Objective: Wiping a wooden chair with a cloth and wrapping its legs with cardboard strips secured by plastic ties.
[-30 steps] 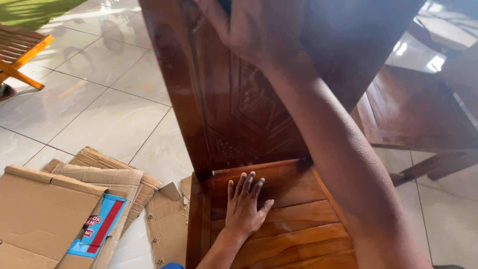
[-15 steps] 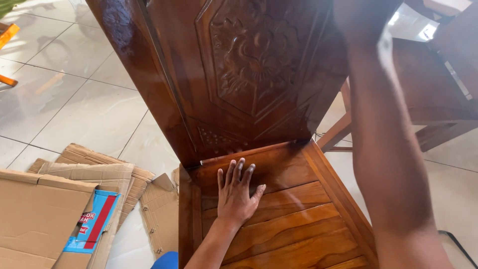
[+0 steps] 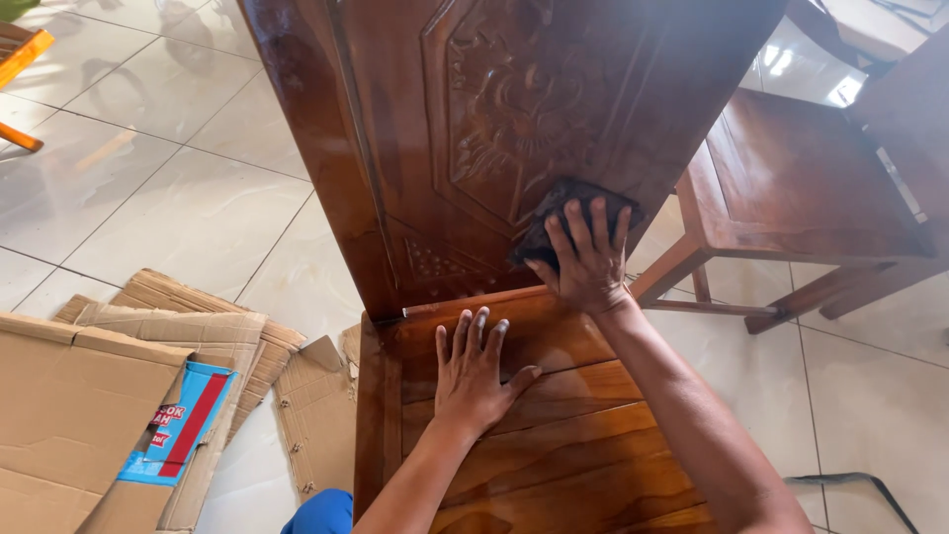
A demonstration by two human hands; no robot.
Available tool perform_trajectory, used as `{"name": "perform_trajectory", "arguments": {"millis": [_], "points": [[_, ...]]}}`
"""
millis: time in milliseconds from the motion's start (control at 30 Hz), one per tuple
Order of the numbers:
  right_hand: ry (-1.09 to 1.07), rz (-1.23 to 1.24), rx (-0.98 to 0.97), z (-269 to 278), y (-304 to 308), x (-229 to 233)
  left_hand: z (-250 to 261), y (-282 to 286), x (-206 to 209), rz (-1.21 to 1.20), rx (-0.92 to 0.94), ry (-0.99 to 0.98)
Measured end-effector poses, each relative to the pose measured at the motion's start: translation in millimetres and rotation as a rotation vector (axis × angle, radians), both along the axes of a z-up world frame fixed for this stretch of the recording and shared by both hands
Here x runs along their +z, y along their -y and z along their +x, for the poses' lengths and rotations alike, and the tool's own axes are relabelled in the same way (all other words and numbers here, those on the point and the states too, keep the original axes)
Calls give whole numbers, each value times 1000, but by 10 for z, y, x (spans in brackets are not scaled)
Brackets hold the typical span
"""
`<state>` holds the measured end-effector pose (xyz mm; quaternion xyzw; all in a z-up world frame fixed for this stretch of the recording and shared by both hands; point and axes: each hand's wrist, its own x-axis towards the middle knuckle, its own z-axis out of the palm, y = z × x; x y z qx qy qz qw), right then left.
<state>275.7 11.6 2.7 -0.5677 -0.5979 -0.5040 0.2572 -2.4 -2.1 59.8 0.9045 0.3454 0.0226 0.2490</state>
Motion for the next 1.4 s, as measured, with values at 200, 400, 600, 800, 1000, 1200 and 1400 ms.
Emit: {"name": "perform_trajectory", "arguments": {"millis": [200,400,600,800,1000,1200,1400], "points": [[21,116,-50,-82,-570,1429,4,-20,22,-39,-3,-30],[-161,153,79,-455,-807,2640,-14,-2,42,-31,6,-34],[-3,116,-88,-632,-855,2242,-15,-34,25,-38,-17,-46],[90,-65,47,-798,-629,744,-27,-4,-133,22,-27,6],[194,-125,148,-846,-297,193,-44,9,-70,-29,-3,27],[172,-106,66,-779,-575,773,-43,11,-130,61,8,116],[-110,-175,-104,-886,-904,1906,13,-18,-313,-25,-7,75]]}}
